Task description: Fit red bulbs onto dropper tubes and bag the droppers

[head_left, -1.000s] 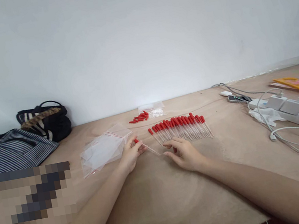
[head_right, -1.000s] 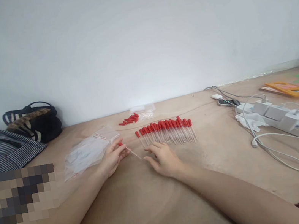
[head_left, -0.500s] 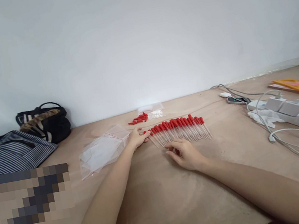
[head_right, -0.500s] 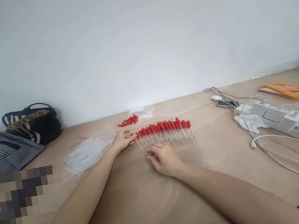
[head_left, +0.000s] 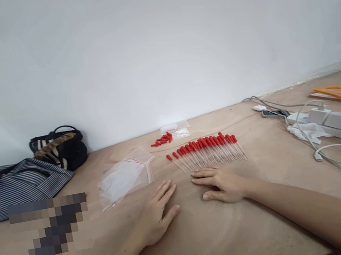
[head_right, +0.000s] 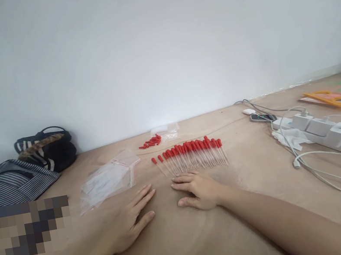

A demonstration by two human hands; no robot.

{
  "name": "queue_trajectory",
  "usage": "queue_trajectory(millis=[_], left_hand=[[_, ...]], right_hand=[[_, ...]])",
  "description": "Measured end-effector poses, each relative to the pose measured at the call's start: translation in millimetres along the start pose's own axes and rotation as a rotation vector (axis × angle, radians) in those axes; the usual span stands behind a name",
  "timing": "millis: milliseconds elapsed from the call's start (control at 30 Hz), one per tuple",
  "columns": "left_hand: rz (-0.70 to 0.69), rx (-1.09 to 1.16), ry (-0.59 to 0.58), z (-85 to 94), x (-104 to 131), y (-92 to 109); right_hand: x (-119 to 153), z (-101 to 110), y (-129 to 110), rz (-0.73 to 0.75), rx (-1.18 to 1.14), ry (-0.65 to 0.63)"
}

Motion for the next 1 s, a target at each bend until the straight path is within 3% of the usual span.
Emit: queue_trajectory(millis=[100, 167, 267, 300, 367, 467, 600, 733, 867, 1000], left_hand=[[0.011, -0.044, 0.028, -2.3, -0.4, -2.7], [0.076, -0.138, 0.13, -1.6, -6.9, -12.0], [0.309, -0.406, 0.342, 8.6, -20.6, -38.6], [0.408, -0.49, 0.36, 13.4, -25.0, -49.4], [0.575, -0.551, 0.256, 21.7, -32.3, -70.1], [0.608, -0.535, 0.181, 29.3, -37.5, -88.9], [0.587, -0.543, 0.172, 33.4, -37.1, -92.5], [0.553, -0.542, 0.268, 39.0, -33.3, -80.1], [0.227, -0.353, 0.479, 29.1, -22.2, -45.8], [-0.084, -0.119, 0.32, 1.6, -6.8, -4.9]], right_hand=[[1.0, -3.1, 1.6, -0.044, 0.016, -0.05], [0.5, -3.4, 2.1, -0.05, 0.022, -0.063], [-0.9, -2.5, 2.2, -0.051, 0.025, -0.071], [-1.4, -2.2, 2.2, -0.052, 0.027, -0.072], [-2.1, -2.0, 1.9, -0.054, 0.029, -0.072], [-3.0, -2.1, 1.3, -0.048, 0.015, -0.066], [-3.4, -2.1, 0.5, -0.048, 0.003, -0.048], [-4.0, -2.1, 0.3, -0.032, 0.009, -0.029], [-5.2, -2.8, 3.2, -0.03, 0.005, 0.074], [-5.8, -4.1, 7.5, -0.057, 0.042, 0.176]])
Point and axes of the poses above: each hand's wrist, its own x-axis away from the middle knuckle, its own z-axis out of the back of the hand, y = z × x, the point moved 1 cm from there along -x, towards the middle knuckle, and after that the axes turned 10 degrees about -x, right-handed, at the moved point
